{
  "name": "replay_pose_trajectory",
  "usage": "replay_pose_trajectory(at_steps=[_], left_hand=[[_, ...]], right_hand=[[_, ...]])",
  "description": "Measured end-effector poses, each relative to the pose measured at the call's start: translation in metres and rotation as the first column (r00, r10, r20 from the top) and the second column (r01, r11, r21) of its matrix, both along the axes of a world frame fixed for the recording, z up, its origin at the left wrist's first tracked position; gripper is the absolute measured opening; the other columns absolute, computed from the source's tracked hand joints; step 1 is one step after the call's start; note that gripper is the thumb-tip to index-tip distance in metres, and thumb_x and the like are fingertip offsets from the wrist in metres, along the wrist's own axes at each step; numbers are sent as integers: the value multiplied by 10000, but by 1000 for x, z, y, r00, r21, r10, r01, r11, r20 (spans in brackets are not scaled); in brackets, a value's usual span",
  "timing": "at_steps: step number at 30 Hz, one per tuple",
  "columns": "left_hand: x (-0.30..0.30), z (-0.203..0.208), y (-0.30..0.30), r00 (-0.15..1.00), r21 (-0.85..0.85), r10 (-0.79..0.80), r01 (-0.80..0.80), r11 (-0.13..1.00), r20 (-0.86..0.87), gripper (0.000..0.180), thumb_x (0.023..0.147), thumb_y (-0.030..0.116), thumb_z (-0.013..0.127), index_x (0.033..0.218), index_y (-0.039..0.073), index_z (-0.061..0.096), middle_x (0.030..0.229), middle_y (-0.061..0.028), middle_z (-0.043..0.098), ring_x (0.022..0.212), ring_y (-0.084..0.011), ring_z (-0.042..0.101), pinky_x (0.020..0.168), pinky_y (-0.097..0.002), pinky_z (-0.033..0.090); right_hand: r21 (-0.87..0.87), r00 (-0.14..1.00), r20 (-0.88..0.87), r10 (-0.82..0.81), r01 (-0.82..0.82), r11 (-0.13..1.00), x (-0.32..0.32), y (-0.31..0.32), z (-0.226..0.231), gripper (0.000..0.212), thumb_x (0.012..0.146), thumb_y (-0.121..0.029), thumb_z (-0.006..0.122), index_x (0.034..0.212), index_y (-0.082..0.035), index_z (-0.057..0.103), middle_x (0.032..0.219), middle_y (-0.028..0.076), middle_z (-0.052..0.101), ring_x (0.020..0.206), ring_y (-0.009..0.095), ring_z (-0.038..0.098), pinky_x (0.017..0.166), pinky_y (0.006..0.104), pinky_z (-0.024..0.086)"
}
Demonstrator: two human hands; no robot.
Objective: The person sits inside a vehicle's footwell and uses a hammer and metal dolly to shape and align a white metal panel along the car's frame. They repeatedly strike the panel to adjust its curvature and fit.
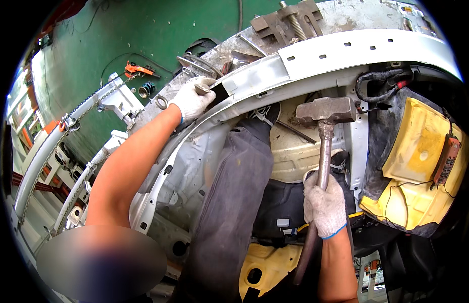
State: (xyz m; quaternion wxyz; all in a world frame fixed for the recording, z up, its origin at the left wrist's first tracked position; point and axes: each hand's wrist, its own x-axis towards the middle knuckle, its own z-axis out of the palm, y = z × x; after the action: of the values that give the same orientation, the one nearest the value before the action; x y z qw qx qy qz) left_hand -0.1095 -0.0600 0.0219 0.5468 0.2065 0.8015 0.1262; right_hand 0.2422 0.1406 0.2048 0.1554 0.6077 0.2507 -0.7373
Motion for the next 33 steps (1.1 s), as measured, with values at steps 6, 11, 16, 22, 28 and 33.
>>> replay_pose_trajectory(at_steps=[6, 11, 16, 22, 28, 33], left_hand=[[6, 0, 0, 998, 20, -22, 23, 1000, -63, 495, 883, 163, 688, 1343, -12, 637, 1191, -199, 724, 1115, -297, 709, 998, -365, 546], [26, 11, 8, 940, -17, -196, 200, 980, -280, 573, 869, 201, 747, 1378, -12, 592, 1286, -227, 663, 1164, -338, 680, 1031, -390, 532], [31, 2, -4, 964, 122, -110, 143, 982, -242, 580, 846, 146, 792, 1375, 19, 592, 1213, -201, 653, 1095, -348, 671, 999, -422, 537], [29, 1, -2, 993, 120, -24, 38, 992, -119, 594, 823, 117, 788, 1380, 17, 605, 1260, -196, 698, 1180, -345, 675, 1048, -388, 524], [28, -10, -21, 978, 209, -65, 107, 972, -197, 606, 805, 95, 792, 1383, 61, 616, 1240, -179, 704, 1217, -366, 642, 1057, -391, 513], [27, -11, -14, 983, 245, -13, 59, 968, -184, 523, 866, 55, 743, 1366, 5, 601, 1146, -157, 734, 1058, -262, 725, 952, -348, 565]], right_hand=[[-2, 999, 36, 21, -21, 1000, -11, 0, 1, 62, 938, -75, 609, 960, -59, 554, 607, 11, 502, 397, 119, 468, 372, 271, 391], [26, 996, 41, 83, -84, 996, -19, 0, 10, 66, 924, -37, 598, 968, -48, 550, 635, 15, 515, 431, 117, 489, 395, 272, 410], [170, 983, -95, 159, -141, 975, -59, -6, 20, 68, 952, -46, 591, 1007, -38, 551, 653, 4, 545, 473, 96, 516, 431, 276, 434], [243, 884, -105, 455, -421, 874, -114, -56, -14, 189, 913, -75, 674, 1077, -43, 586, 856, 130, 668, 792, 256, 690, 740, 387, 573], [154, 838, -138, 528, -509, 847, -104, -70, -31, 225, 919, -194, 681, 1047, -22, 612, 878, 181, 685, 827, 317, 704, 813, 434, 562], [154, 908, -174, 380, -356, 922, -91, -59, -17, 164, 915, -98, 665, 1060, -51, 605, 850, 107, 667, 755, 202, 672, 720, 353, 559]])
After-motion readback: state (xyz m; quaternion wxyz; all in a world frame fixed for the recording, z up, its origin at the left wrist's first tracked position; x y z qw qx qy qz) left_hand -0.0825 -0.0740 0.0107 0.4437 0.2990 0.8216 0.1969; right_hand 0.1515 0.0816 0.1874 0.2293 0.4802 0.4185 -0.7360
